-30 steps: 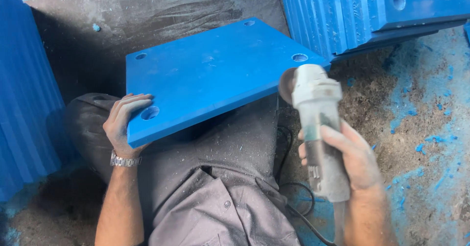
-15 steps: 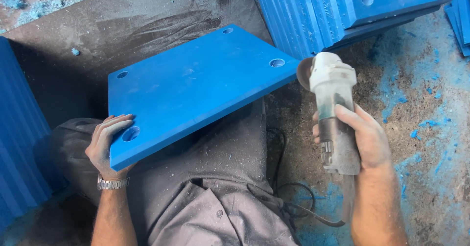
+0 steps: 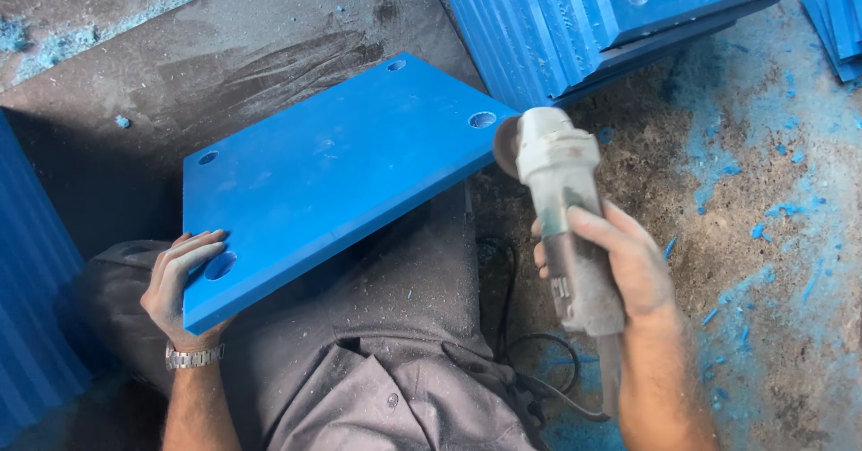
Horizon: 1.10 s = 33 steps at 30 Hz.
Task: Grinding and smoothing the edges of blue plastic blocks using an angle grinder.
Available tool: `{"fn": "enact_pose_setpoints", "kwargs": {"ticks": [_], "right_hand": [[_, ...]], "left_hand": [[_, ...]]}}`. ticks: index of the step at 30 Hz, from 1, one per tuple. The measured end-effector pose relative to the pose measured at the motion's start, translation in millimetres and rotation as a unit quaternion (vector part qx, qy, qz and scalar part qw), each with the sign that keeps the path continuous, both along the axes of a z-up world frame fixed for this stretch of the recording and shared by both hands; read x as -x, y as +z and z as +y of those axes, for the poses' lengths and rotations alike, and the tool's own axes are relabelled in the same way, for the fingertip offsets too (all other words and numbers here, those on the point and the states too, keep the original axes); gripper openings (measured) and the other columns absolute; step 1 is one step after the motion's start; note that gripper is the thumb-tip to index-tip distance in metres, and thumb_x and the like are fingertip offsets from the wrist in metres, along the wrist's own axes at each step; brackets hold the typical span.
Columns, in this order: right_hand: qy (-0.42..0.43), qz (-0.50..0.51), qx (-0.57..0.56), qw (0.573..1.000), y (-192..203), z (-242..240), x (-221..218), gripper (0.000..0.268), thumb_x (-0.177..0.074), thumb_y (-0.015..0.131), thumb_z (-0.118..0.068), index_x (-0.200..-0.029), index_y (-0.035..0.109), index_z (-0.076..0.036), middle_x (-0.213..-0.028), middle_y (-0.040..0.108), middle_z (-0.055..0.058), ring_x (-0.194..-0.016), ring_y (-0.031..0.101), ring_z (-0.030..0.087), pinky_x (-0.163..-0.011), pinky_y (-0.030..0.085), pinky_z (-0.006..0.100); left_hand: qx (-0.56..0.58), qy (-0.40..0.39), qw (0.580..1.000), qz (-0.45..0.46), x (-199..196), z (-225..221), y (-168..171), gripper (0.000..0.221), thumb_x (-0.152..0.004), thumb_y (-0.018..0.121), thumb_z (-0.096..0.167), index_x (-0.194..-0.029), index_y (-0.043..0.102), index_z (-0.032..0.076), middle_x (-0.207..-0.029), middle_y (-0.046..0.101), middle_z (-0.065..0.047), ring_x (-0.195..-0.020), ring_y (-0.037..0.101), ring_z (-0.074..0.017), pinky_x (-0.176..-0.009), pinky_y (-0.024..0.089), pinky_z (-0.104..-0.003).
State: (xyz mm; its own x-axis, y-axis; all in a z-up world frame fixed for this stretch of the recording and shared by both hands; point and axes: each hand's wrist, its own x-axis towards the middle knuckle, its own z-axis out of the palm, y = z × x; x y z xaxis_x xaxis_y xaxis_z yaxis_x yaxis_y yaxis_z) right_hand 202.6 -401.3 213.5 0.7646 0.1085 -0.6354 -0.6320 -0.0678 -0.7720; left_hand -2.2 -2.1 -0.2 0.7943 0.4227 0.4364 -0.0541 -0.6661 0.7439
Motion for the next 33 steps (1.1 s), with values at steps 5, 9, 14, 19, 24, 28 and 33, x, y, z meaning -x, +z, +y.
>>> {"fn": "enact_pose_setpoints", "kwargs": {"ticks": [5,9,14,19,24,28,33], "right_hand": [[-0.043,-0.090,-0.026,0.995,-18.5,-61.3,-7.3,0.045,-0.101,0.057,-0.024,-0.130,0.055,0.010,-0.103,0.069,0.021,-0.080,0.071,0.028,-0.069,0.060,0.041],[-0.092,-0.104,-0.036,0.990,-23.5,-87.2,11.7,0.048,-0.102,0.054,-0.026,-0.132,0.056,0.011,-0.105,0.069,0.023,-0.085,0.072,0.028,-0.072,0.061,0.039],[-0.055,-0.081,-0.059,0.993,-31.5,-87.0,29.2,0.049,-0.100,0.055,-0.026,-0.131,0.055,0.013,-0.104,0.069,0.025,-0.082,0.071,0.030,-0.069,0.060,0.042],[-0.016,-0.075,-0.089,0.993,-29.7,-73.5,33.8,0.049,-0.101,0.054,-0.025,-0.131,0.054,0.014,-0.106,0.068,0.024,-0.083,0.070,0.030,-0.069,0.059,0.041],[-0.025,-0.117,-0.073,0.990,-20.4,-70.5,37.8,0.045,-0.102,0.051,-0.023,-0.134,0.055,0.010,-0.108,0.068,0.024,-0.083,0.070,0.029,-0.070,0.058,0.040],[-0.010,-0.121,-0.072,0.990,-26.7,-75.7,48.3,0.045,-0.104,0.050,-0.024,-0.130,0.056,0.013,-0.108,0.068,0.024,-0.084,0.070,0.029,-0.070,0.059,0.041],[-0.028,-0.078,-0.048,0.995,-55.4,-82.9,55.7,0.044,-0.100,0.050,-0.026,-0.126,0.058,0.009,-0.105,0.069,0.023,-0.080,0.070,0.029,-0.069,0.059,0.043]], "left_hand": [[-0.017,-0.023,0.999,-0.018,-3.0,5.1,0.7,0.051,-0.096,0.073,0.055,-0.116,0.068,0.009,-0.125,0.073,-0.013,-0.117,0.070,-0.0246,-0.111,0.054,-0.046],[-0.016,-0.029,0.999,-0.011,-1.6,8.6,-5.4,0.049,-0.093,0.072,0.054,-0.114,0.068,0.010,-0.124,0.072,-0.012,-0.120,0.070,-0.0256,-0.110,0.054,-0.045],[-0.003,-0.030,0.999,-0.017,-1.1,6.5,0.9,0.039,-0.093,0.075,0.045,-0.109,0.066,0.010,-0.124,0.072,-0.011,-0.115,0.070,-0.0240,-0.113,0.053,-0.046],[0.007,-0.037,0.999,-0.015,-16.5,17.8,35.3,0.021,-0.089,0.077,0.017,-0.100,0.063,0.006,-0.115,0.074,-0.013,-0.113,0.072,-0.0258,-0.113,0.053,-0.045],[-0.051,-0.067,0.996,-0.012,-60.3,63.4,82.6,0.028,-0.088,0.089,0.005,-0.095,0.062,0.001,-0.108,0.075,-0.014,-0.102,0.075,-0.0247,-0.096,0.059,-0.035],[-0.150,-0.056,0.987,-0.022,-110.1,95.0,152.2,0.049,-0.080,0.103,0.024,-0.102,0.066,0.000,-0.102,0.073,-0.015,-0.094,0.074,-0.0259,-0.082,0.058,-0.034],[-0.283,-0.021,0.958,-0.046,-172.2,87.9,243.4,0.056,-0.071,0.102,0.038,-0.097,0.071,0.000,-0.092,0.072,-0.016,-0.082,0.072,-0.0291,-0.073,0.058,-0.039]]}}
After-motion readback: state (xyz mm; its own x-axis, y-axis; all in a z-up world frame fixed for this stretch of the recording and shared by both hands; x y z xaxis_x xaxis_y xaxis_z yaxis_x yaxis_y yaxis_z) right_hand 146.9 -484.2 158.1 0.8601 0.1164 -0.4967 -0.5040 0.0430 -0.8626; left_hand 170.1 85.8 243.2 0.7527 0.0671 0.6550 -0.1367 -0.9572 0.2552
